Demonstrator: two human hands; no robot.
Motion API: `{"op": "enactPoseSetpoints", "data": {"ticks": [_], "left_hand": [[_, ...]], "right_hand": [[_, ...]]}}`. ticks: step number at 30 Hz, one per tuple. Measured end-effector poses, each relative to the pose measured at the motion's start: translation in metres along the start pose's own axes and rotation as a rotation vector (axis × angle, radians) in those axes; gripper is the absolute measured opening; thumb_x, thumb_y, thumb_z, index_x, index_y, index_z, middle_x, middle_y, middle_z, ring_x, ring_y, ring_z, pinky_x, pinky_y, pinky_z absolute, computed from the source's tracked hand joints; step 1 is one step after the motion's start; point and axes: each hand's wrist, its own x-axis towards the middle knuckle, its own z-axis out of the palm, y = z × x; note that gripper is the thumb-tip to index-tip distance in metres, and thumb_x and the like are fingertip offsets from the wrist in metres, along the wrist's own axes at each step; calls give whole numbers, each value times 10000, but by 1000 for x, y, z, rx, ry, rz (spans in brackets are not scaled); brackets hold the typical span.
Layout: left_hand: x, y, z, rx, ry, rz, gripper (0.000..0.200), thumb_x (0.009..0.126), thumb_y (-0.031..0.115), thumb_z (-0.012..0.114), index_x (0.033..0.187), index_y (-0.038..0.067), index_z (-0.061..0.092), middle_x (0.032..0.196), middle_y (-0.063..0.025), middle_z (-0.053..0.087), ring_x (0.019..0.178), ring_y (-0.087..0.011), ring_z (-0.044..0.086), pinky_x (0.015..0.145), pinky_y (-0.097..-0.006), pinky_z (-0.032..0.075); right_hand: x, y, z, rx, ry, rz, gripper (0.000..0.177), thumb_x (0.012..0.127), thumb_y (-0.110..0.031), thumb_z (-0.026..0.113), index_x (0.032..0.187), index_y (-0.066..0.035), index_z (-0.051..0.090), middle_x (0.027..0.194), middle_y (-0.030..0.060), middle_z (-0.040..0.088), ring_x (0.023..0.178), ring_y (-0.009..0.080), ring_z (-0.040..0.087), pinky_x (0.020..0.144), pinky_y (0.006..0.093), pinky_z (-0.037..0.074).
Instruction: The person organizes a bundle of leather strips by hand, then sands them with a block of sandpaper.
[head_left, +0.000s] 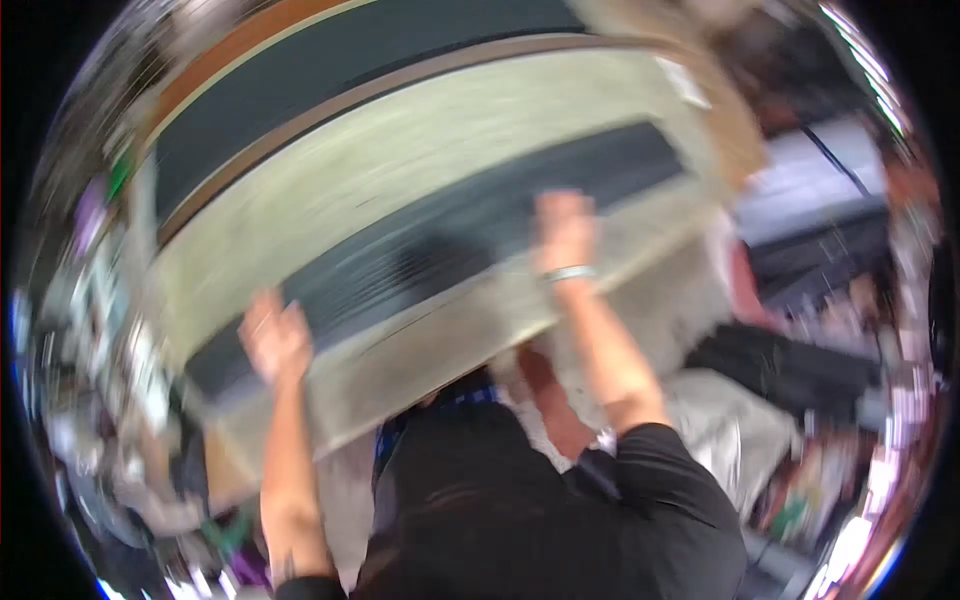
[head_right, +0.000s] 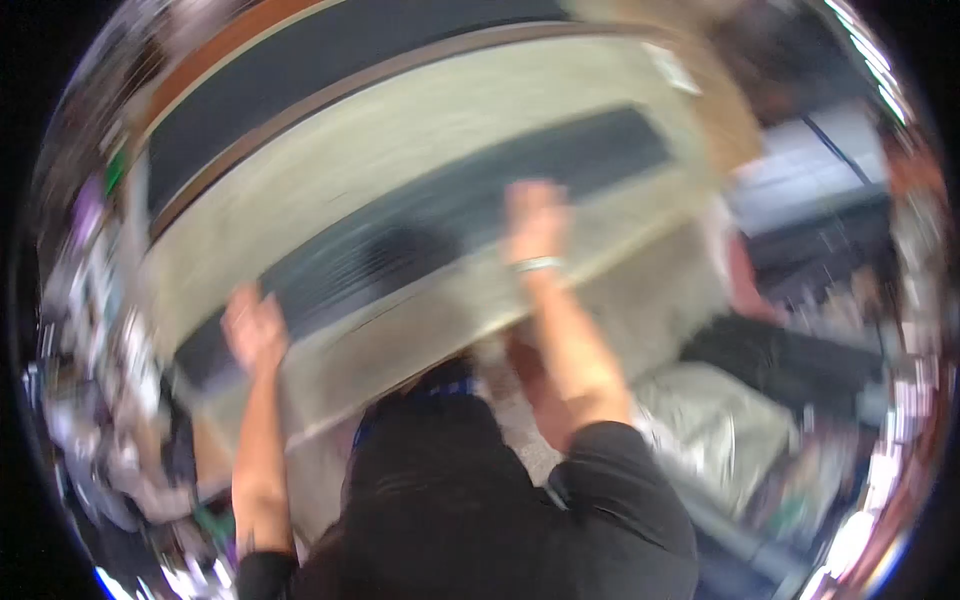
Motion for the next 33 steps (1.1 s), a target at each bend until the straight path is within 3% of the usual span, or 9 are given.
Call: {"op": "enactPoseSetpoints", "data": {"ticks": [3, 4, 5, 9, 14, 20, 24, 28, 33], "left_hand": [[-6, -1, -6, -11, 33, -47, 531, 1018, 437, 576, 1464, 148, 591, 1550, -128, 547, 1440, -355, 483, 1217, -576, 325], [0, -2, -18, -6, -65, -63, 542, 1021, 430, 566, 1479, 141, 570, 1568, -122, 528, 1464, -361, 452, 1237, -565, 300], [-3, -7, -23, -115, -81, -68, 556, 1038, 427, 520, 1513, 138, 540, 1612, -117, 480, 1525, -342, 377, 1276, -545, 231], [0, -21, 14, -163, -62, -68, 610, 1067, 444, 416, 1584, 123, 456, 1686, -122, 375, 1599, -317, 245, 1312, -537, 123], [0, -25, 14, -175, -139, -48, 635, 1086, 432, 367, 1620, 90, 382, 1711, -122, 326, 1613, -323, 203, 1310, -558, 95], [-15, -116, -6, -224, 15, 81, 642, 1062, 514, 454, 1550, 99, 496, 1653, -145, 424, 1586, -343, 281, 1276, -584, 177], [-31, -257, 0, -198, 207, -227, 628, 1065, 491, 520, 1520, 57, 512, 1622, -255, 411, 1548, -441, 307, 1268, -612, 177], [-22, -314, -2, -969, 221, -209, 638, 1097, 420, 503, 1571, -1, 435, 1639, -283, 382, 1567, -418, 298, 1282, -462, 240], [-16, -306, 17, -1264, 408, -224, 638, 1110, 438, 482, 1556, -17, 468, 1632, -234, 432, 1560, -333, 337, 1280, -436, 222]], "right_hand": [[30, 93, -7, 115, 4, 254, 450, 1031, -167, 572, 1467, -56, 555, 1485, 144, 597, 1310, 296, 570, 1132, 448, 448], [45, 155, 35, -268, 84, 75, 451, 1028, -159, 562, 1468, -61, 569, 1457, 163, 615, 1338, 319, 558, 1122, 473, 459], [55, 169, 52, 66, -61, 311, 459, 1016, -143, 569, 1470, -70, 579, 1444, 185, 616, 1359, 346, 543, 1137, 488, 446], [18, -34, 88, -7, -2, 66, 532, 975, -121, 613, 1504, -134, 567, 1588, 117, 534, 1526, 359, 410, 1205, 659, 269], [-70, -281, 84, 148, -52, -220, 578, 1020, -204, 644, 1575, -137, 496, 1673, 80, 436, 1588, 313, 313, 1261, 613, 187], [-75, -293, 76, 61, -70, -203, 668, 964, -96, 651, 1599, -113, 444, 1693, 93, 393, 1596, 315, 287, 1286, 560, 177], [-69, -295, 84, 6, -58, -207, 627, 996, -110, 625, 1597, -114, 447, 1696, 84, 390, 1598, 308, 283, 1280, 553, 201], [-72, -298, 82, -39, -88, -149, 596, 1018, -121, 598, 1596, -125, 451, 1688, 82, 404, 1593, 306, 296, 1280, 547, 210], [-66, -304, 84, -6, -12, -108, 513, 1066, -153, 559, 1574, -143, 485, 1667, 87, 437, 1587, 291, 313, 1277, 543, 217]]}}
